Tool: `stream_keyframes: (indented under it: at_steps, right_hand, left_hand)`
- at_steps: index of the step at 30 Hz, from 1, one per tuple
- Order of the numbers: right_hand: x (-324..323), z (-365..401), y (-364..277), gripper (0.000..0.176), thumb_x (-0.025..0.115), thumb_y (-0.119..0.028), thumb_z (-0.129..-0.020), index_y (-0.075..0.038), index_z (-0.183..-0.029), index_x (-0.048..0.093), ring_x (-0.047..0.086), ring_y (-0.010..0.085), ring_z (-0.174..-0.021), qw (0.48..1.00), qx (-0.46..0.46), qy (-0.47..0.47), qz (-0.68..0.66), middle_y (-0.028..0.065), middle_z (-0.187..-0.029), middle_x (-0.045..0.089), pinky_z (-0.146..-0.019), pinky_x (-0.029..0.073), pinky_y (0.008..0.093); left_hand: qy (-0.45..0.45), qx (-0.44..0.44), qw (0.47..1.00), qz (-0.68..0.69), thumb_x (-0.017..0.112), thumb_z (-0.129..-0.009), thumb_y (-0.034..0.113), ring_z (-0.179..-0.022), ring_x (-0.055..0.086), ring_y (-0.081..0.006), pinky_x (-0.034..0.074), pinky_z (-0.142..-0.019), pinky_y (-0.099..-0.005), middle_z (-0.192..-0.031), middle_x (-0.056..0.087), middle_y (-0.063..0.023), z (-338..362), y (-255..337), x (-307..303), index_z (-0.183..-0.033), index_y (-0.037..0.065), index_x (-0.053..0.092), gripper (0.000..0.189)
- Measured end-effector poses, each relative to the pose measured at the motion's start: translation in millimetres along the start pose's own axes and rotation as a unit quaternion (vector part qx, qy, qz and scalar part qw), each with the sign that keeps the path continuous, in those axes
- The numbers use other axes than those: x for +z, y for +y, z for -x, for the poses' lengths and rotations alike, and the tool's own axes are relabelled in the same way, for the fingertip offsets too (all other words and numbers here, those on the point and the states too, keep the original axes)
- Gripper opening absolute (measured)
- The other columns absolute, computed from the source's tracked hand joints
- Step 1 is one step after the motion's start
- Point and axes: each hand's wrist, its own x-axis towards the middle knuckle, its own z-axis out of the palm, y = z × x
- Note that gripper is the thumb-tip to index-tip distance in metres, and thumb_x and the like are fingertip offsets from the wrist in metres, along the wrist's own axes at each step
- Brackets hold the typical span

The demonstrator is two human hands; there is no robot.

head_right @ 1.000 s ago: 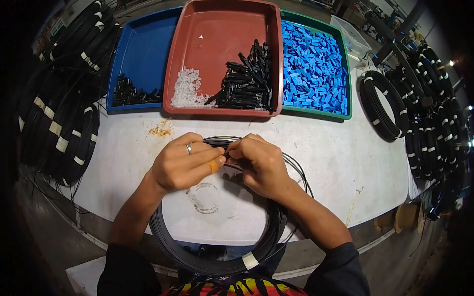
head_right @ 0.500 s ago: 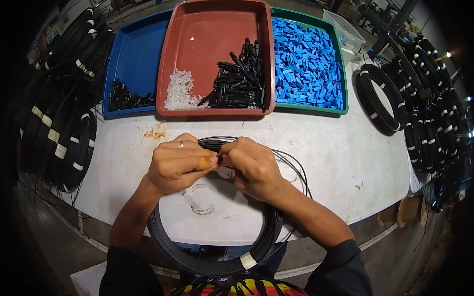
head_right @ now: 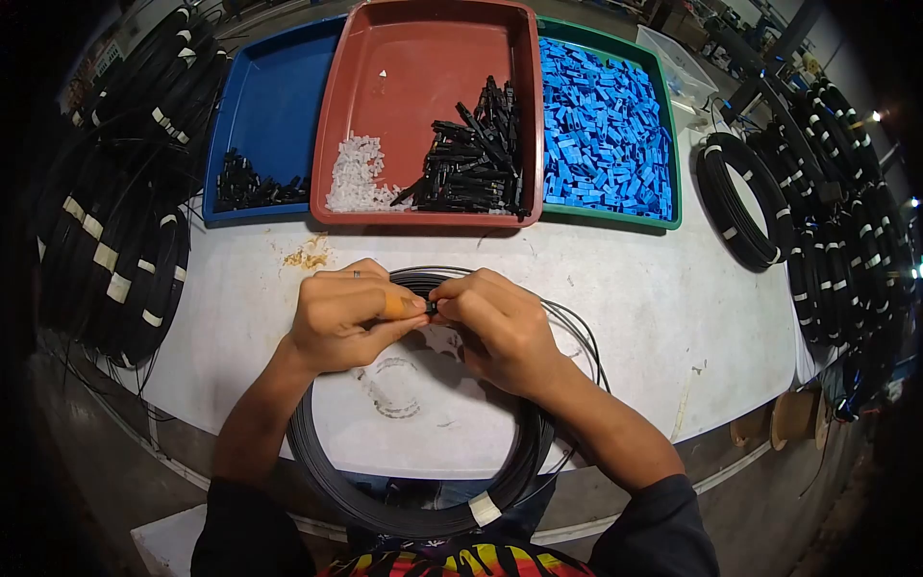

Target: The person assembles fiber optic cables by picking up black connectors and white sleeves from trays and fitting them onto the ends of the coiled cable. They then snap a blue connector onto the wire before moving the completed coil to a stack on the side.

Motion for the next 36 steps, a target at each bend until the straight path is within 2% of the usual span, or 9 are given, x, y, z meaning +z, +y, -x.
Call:
stream_keyframes:
  at_steps: [1,3,7,9,17,23,28,32,36]
  right_hand:
    - [0,0,0,0.029,0.072,0.012,-0.06,0.001,-0.084,0.061,0.068,0.0315,-0.08,1.0,0.0,0.001,0.0,0.015,-0.097,0.07,-0.068,0.056,0.0376]
    - [0,-2,1,0.031,0.072,0.01,-0.058,0.001,-0.085,0.06,0.068,0.031,-0.079,0.994,-0.089,0.015,0.057,0.0146,-0.098,0.07,-0.067,0.056,0.0385]
    - [-1,-1,-5,0.031,0.07,0.01,-0.059,0.002,-0.088,0.06,0.067,0.0325,-0.078,0.992,-0.092,0.006,0.089,0.0147,-0.096,0.069,-0.068,0.056,0.0393]
    - [-2,1,-5,0.033,0.067,0.012,-0.059,0.002,-0.09,0.062,0.067,0.0332,-0.078,0.999,-0.001,-0.039,0.016,0.015,-0.093,0.068,-0.069,0.056,0.0387]
    - [0,3,-1,0.031,0.067,0.016,-0.064,0.0,-0.09,0.062,0.068,0.0318,-0.077,0.993,0.092,-0.042,-0.068,0.0143,-0.092,0.071,-0.066,0.055,0.0376]
    - [2,-2,-8,0.027,0.074,0.009,-0.066,-0.001,-0.088,0.062,0.068,0.0277,-0.082,0.999,0.004,-0.011,0.05,0.012,-0.094,0.071,-0.069,0.053,0.0369]
    - [-2,-2,-9,0.02,0.073,-0.001,-0.068,-0.002,-0.085,0.062,0.065,0.0244,-0.079,0.987,-0.065,0.015,0.145,0.01,-0.094,0.07,-0.07,0.049,0.0357]
    - [1,0,-7,0.018,0.071,-0.002,-0.067,-0.002,-0.082,0.062,0.064,0.0248,-0.078,0.985,-0.099,0.038,0.133,0.0097,-0.092,0.07,-0.069,0.05,0.0373]
    - [0,0,-2,0.029,0.073,0.011,-0.057,-0.002,-0.079,0.06,0.065,0.0275,-0.077,1.0,-0.02,0.005,0.005,0.011,-0.09,0.072,-0.065,0.05,0.037]
  left_hand:
    - [-0.001,0.0,1.0,0.0,0.087,-0.071,0.0,-0.065,0.071,-0.0203,0.055,-0.066,-0.0298,-0.077,0.075,-0.0111,1,2,0,-0.079,-0.001,0.074,0.015]
    - [-0.018,-0.162,0.985,0.054,0.087,-0.073,0.004,-0.066,0.069,-0.021,0.055,-0.065,-0.0304,-0.079,0.076,-0.0085,2,8,-2,-0.081,0.001,0.075,0.015]
    - [-0.02,-0.182,0.98,0.079,0.085,-0.071,0.001,-0.065,0.068,-0.021,0.054,-0.066,-0.0299,-0.079,0.075,-0.0087,-1,9,-1,-0.081,0.002,0.076,0.014]
    - [-0.02,0.041,0.999,-0.007,0.085,-0.07,-0.003,-0.063,0.07,-0.0194,0.054,-0.067,-0.0304,-0.078,0.076,-0.0118,-1,1,2,-0.079,-0.001,0.076,0.013]
    - [-0.038,0.13,0.985,-0.106,0.082,-0.071,0.0,-0.067,0.067,-0.0206,0.054,-0.068,-0.0311,-0.082,0.075,-0.0071,-1,-6,1,-0.078,0.002,0.073,0.012]
    - [-0.003,-0.092,0.996,0.018,0.084,-0.077,0.001,-0.063,0.071,-0.0166,0.054,-0.058,-0.0272,-0.077,0.075,-0.0093,-2,10,-5,-0.084,0.0,0.076,0.01]
    - [-0.02,-0.295,0.932,0.208,0.082,-0.082,0.002,-0.063,0.073,-0.012,0.055,-0.059,-0.0225,-0.073,0.076,-0.0106,-4,14,-1,-0.087,-0.004,0.077,0.009]
    - [-0.033,-0.325,0.915,0.235,0.083,-0.081,0.004,-0.063,0.073,-0.0121,0.055,-0.058,-0.0229,-0.072,0.076,-0.0111,-3,13,-1,-0.084,-0.004,0.077,0.011]
    - [-0.046,-0.198,0.975,0.087,0.084,-0.078,0.003,-0.064,0.073,-0.0138,0.056,-0.058,-0.0265,-0.076,0.077,-0.0116,-3,11,0,-0.08,-0.002,0.076,0.01]
